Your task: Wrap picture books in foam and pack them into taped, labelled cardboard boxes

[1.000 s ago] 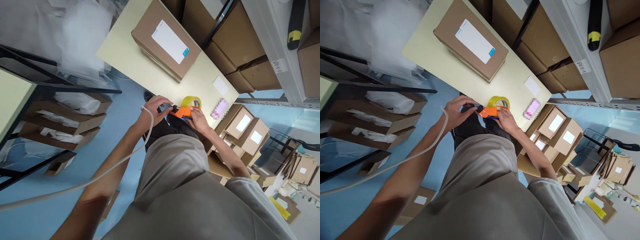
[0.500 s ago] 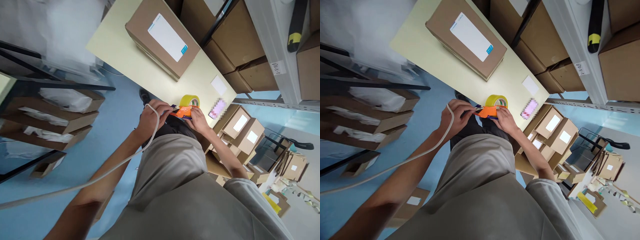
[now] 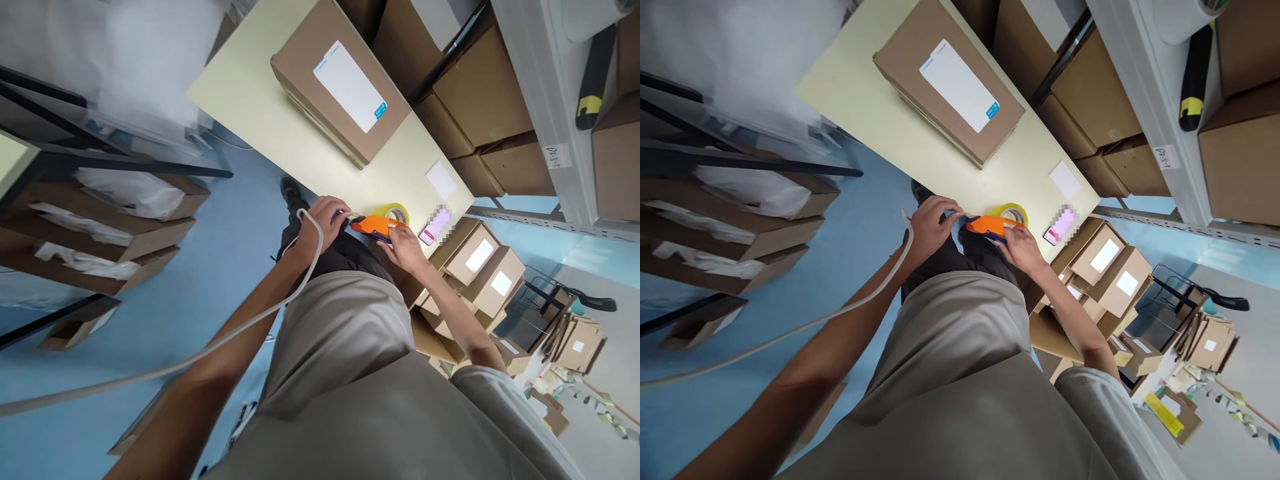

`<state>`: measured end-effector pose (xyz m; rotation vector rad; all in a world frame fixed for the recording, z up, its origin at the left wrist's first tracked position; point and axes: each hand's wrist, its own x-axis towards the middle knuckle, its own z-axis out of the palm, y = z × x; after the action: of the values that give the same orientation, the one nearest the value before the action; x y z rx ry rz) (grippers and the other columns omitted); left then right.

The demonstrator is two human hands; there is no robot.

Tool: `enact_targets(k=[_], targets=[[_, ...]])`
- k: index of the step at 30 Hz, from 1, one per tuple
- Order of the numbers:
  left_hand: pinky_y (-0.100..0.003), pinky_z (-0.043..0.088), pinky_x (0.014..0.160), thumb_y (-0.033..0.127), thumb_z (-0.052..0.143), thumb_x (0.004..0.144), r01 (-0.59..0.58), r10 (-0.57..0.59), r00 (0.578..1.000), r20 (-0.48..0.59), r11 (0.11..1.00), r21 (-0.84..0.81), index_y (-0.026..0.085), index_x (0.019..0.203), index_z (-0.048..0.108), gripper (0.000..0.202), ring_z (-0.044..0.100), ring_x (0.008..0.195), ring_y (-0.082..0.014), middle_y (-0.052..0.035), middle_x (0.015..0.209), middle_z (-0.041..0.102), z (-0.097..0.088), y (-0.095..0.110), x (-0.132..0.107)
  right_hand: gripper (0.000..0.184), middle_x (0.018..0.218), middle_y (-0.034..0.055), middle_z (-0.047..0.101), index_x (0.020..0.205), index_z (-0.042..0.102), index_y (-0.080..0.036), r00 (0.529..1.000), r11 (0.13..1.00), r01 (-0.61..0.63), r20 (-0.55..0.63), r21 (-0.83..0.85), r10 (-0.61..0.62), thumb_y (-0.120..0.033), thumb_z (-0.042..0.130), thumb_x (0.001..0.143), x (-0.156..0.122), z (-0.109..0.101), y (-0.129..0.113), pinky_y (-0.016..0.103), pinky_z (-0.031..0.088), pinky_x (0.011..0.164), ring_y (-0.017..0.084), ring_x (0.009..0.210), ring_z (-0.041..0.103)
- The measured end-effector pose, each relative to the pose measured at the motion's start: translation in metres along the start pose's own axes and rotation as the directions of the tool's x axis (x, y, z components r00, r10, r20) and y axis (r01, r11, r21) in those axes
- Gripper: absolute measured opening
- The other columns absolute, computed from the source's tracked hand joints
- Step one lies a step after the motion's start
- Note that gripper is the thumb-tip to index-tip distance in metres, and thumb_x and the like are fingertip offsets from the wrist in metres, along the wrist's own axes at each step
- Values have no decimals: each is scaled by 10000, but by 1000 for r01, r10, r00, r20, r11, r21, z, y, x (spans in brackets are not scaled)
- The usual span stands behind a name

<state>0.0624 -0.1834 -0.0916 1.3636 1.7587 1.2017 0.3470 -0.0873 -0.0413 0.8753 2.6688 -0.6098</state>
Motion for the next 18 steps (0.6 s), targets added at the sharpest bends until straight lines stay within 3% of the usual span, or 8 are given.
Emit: enact_targets(k=[4,9,13,18], targets=[[-448,591,1044,496,650,1135,121,-128,974,-186,991,-51,266,1006,714,271,720,1067,-279,-90,1071,773,11,-34,4,447,1058,223,816,1238,642,-145,988,985,-135,67,-106,143,-537,430,1208,-13,3,19,554,583,1069,396,1050,763],[-466,594,1042,500,716,1104,167,-219,903,-369,972,-168,277,997,699,248,691,1031,-283,-87,1043,734,34,-66,47,377,1083,249,815,1271,627,-111,955,932,-286,13,-221,296,-443,460,1210,15,19,18,522,556,1112,381,1069,763],[-444,597,1024,552,726,1102,136,-232,880,-415,959,-248,289,1016,691,280,682,1058,-262,-79,1065,701,47,-76,85,346,1095,264,812,1282,620,-92,916,882,-401,-110,-248,386,-395,471,1207,49,35,13,525,541,1160,362,1064,772],[-422,594,987,679,639,1131,157,-259,880,-397,950,-271,266,1060,689,422,675,1101,-201,-82,1073,701,53,-90,104,342,1086,266,806,1311,604,-74,883,863,-459,-216,-210,417,-367,466,1204,73,47,17,547,558,1143,357,1057,776]])
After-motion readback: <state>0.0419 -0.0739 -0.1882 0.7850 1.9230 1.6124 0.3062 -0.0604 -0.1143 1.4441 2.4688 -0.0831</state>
